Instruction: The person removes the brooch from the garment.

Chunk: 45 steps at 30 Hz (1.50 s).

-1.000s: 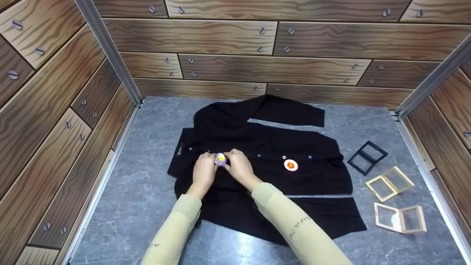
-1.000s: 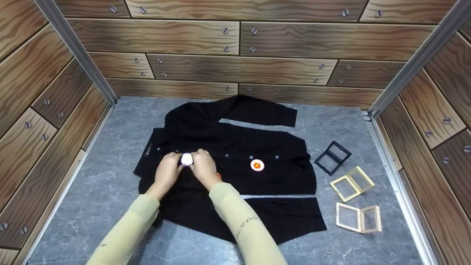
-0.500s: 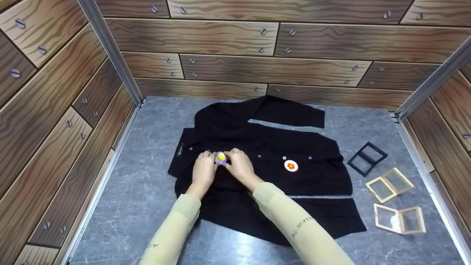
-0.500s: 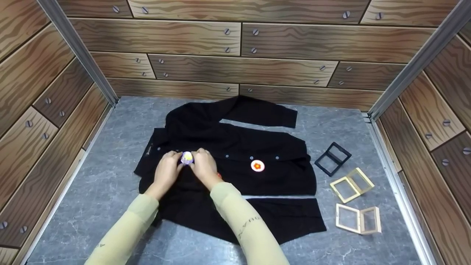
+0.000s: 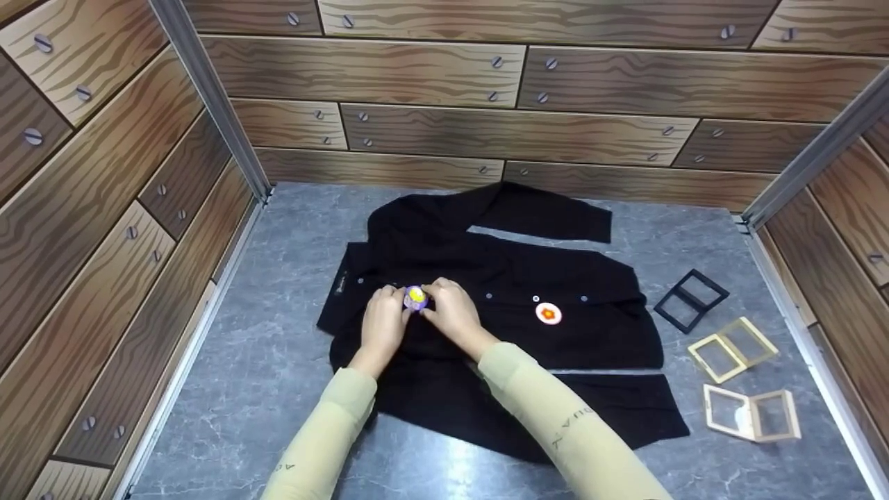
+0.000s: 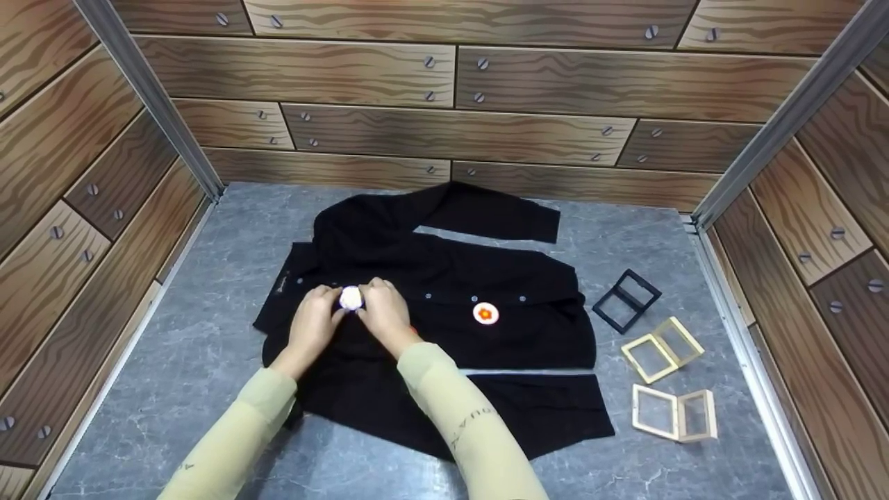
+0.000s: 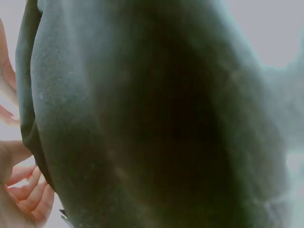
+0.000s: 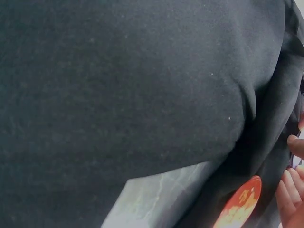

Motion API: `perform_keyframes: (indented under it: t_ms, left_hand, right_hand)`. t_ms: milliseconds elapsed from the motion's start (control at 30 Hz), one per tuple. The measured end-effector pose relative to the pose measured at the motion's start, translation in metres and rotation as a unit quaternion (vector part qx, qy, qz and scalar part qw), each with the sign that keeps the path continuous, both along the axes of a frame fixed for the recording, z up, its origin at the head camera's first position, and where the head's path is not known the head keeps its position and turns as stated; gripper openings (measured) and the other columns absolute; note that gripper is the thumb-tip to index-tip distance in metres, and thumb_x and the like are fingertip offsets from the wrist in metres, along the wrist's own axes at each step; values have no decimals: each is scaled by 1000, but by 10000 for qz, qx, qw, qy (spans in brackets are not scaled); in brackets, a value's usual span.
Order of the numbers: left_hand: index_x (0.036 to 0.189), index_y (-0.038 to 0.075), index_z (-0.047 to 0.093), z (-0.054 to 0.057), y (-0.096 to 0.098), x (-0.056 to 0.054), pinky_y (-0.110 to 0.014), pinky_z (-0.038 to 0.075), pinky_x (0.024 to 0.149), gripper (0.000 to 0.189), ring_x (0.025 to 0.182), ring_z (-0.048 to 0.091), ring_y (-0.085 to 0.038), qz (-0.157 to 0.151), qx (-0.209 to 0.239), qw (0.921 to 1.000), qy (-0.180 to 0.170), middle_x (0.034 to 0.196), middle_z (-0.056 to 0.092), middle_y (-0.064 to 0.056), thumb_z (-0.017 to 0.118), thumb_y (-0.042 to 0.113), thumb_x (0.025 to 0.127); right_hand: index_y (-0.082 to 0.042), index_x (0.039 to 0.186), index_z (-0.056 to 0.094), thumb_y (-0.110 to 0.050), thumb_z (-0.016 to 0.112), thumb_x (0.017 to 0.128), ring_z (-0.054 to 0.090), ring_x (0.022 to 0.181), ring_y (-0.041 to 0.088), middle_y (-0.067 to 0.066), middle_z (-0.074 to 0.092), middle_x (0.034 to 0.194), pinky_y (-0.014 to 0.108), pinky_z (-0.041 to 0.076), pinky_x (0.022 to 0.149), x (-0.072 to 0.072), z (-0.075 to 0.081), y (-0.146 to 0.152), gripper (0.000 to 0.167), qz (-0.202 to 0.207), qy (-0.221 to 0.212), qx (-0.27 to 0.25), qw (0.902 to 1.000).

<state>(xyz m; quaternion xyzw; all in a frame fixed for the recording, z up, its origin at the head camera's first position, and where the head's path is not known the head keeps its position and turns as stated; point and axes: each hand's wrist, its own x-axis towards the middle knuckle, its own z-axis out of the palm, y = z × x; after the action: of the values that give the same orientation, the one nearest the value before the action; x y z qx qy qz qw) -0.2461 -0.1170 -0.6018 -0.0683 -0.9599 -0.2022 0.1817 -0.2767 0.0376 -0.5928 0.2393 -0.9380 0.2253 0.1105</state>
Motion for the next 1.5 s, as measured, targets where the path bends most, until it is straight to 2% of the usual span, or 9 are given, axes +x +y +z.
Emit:
perform_keyframes:
  t_ms: [367,633,1100,1500]
  left_hand:
    - [118,-6,75,6,1,3,-48,59,94,36,105,70,-38,35,119,9999,58,111,74,-20,86,10,87]
    - [118,-7,75,6,2,5,-49,59,93,36,104,70,-39,120,528,9985,0,108,73,-20,85,10,88]
    - [116,-5,78,8,2,7,-47,59,92,30,100,71,-37,95,557,9984,82,104,74,-18,80,15,94]
    - [109,-3,80,8,-1,8,-46,59,89,24,97,71,-36,85,628,9977,240,101,75,-16,78,17,96]
  right_hand:
    - [-3,119,79,-14,88,83,73,101,30,11,77,106,42,60,92,1,1,3,39,237,178,-32,9996]
    - [-5,112,82,-14,86,86,76,100,28,10,80,106,42,61,91,2,1,6,28,361,340,-115,9987]
    - [-7,109,84,-17,80,92,79,103,27,11,82,109,42,62,92,4,1,9,20,371,504,-280,9976]
    - [-9,107,84,-17,78,94,78,102,26,7,83,107,42,61,92,5,-2,7,16,329,589,-332,9972]
